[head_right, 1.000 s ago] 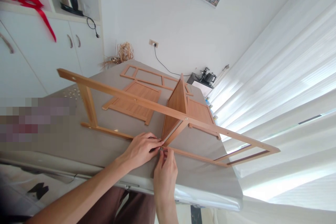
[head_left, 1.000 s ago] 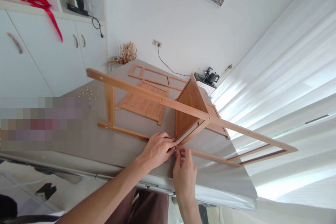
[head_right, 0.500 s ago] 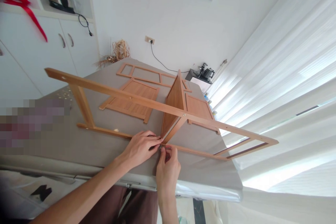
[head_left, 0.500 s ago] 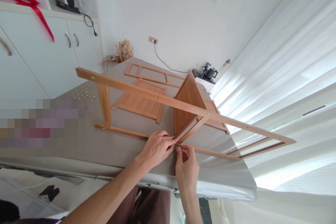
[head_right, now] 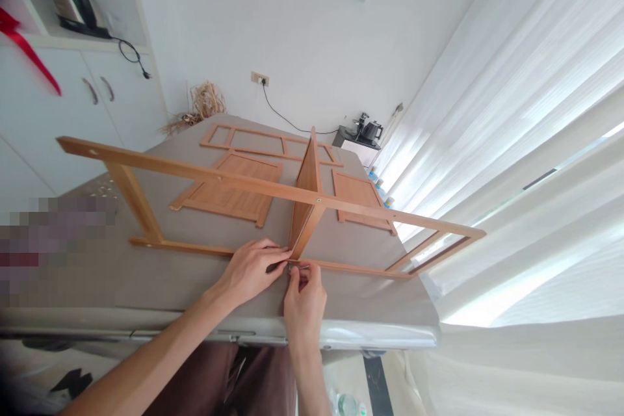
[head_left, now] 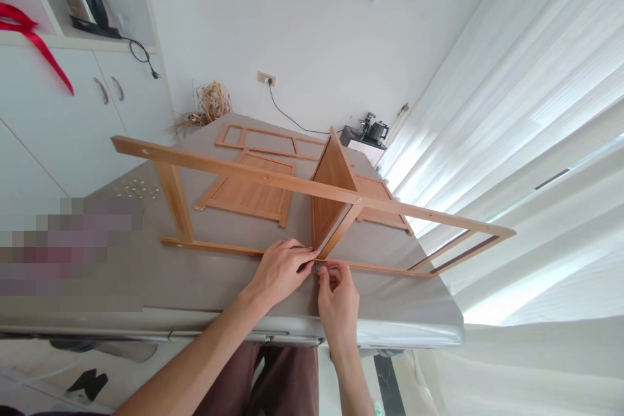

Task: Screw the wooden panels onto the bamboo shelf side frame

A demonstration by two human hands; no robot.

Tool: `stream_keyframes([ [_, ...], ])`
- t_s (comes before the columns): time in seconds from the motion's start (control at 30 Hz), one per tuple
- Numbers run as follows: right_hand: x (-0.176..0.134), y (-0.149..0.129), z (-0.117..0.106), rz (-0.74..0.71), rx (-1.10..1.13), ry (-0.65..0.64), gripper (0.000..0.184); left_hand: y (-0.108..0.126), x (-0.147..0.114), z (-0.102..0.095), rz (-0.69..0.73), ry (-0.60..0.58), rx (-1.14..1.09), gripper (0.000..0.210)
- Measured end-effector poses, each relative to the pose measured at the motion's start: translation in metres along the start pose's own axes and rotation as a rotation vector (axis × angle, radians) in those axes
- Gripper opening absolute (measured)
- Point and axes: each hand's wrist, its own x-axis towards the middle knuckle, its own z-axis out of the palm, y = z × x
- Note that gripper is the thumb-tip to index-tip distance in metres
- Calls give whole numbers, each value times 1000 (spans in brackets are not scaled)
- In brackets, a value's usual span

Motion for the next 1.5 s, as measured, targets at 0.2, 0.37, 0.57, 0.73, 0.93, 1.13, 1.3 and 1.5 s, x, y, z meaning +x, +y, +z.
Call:
stream_keyframes([
  [0.2,-4,2,2,-28,-22,9,25,1,-1,-2,-15,-14,-4,28],
  [0.37,-3,1,4,-63,-53,5,23,2,-1,-4,-8,-26,-1,30],
  [0.57,-5,3,6,-129,-125,21,23,2,-1,-5,-6,-19,6,30],
  [0.73,-7,8,9,-211,-208,33,25,3,-2,-4,9,-20,-3,29],
  [0.93,-8,9,14,-321,-331,6,30,1,-3,0,2,-23,-23,29],
  [1.13,-6,7,13,-363,-377,-5,30,1,-3,0,-4,-16,-43,29],
  [1.3,-4,7,12,-292,-320,13,29,1,-3,1,-2,-5,-54,32],
  [1.5,-5,3,8,-154,-203,1,32,2,-3,0,-14,-7,-73,30],
])
